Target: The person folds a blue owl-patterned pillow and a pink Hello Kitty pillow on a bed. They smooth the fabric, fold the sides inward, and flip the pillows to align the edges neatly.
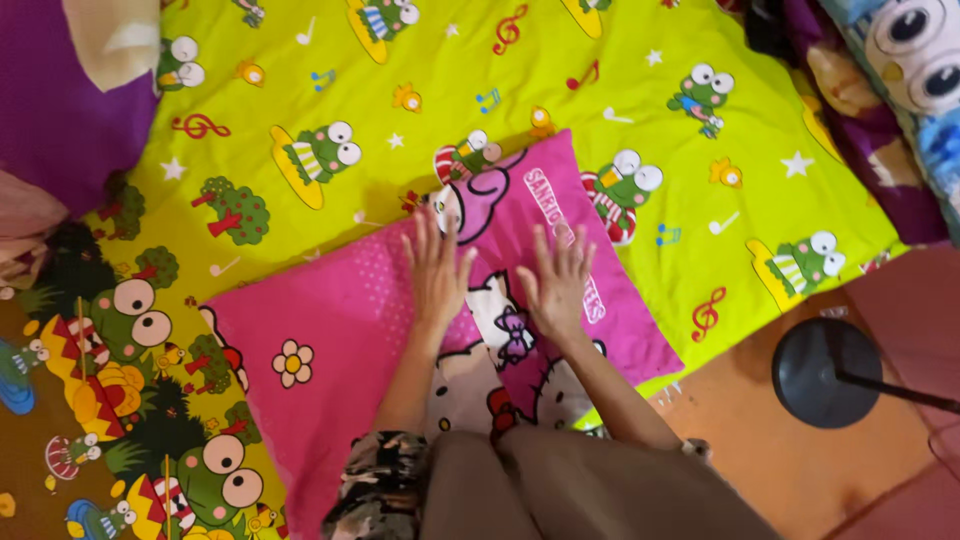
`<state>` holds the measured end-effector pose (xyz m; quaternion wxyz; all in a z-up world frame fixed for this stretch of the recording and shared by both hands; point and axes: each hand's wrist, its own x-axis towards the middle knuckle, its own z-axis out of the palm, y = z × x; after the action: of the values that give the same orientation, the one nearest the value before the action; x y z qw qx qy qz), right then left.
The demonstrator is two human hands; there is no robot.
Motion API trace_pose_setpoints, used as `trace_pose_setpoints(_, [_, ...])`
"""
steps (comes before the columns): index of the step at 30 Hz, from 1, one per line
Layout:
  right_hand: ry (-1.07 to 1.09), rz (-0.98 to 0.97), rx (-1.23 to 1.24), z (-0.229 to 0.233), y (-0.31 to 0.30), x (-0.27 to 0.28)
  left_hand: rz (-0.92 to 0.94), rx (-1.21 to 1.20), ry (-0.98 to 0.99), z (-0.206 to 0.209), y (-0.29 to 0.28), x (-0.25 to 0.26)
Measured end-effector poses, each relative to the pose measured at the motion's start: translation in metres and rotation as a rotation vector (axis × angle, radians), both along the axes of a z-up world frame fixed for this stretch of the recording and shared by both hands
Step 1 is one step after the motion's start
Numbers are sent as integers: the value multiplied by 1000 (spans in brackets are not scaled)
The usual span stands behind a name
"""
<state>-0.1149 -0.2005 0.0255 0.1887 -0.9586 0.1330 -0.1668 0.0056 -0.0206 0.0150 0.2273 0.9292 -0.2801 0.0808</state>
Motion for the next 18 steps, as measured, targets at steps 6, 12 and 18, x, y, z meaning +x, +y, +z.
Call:
trace_pose_setpoints(6, [221,111,-95,-20,3,53,41,69,104,-35,5,1])
trace_pose_setpoints(12, [61,89,-43,-16,-19,93,73,62,56,-23,25,30])
trace_pose_setpoints(18, [224,154,-136,-30,-9,101,300,261,234,-31,106,32])
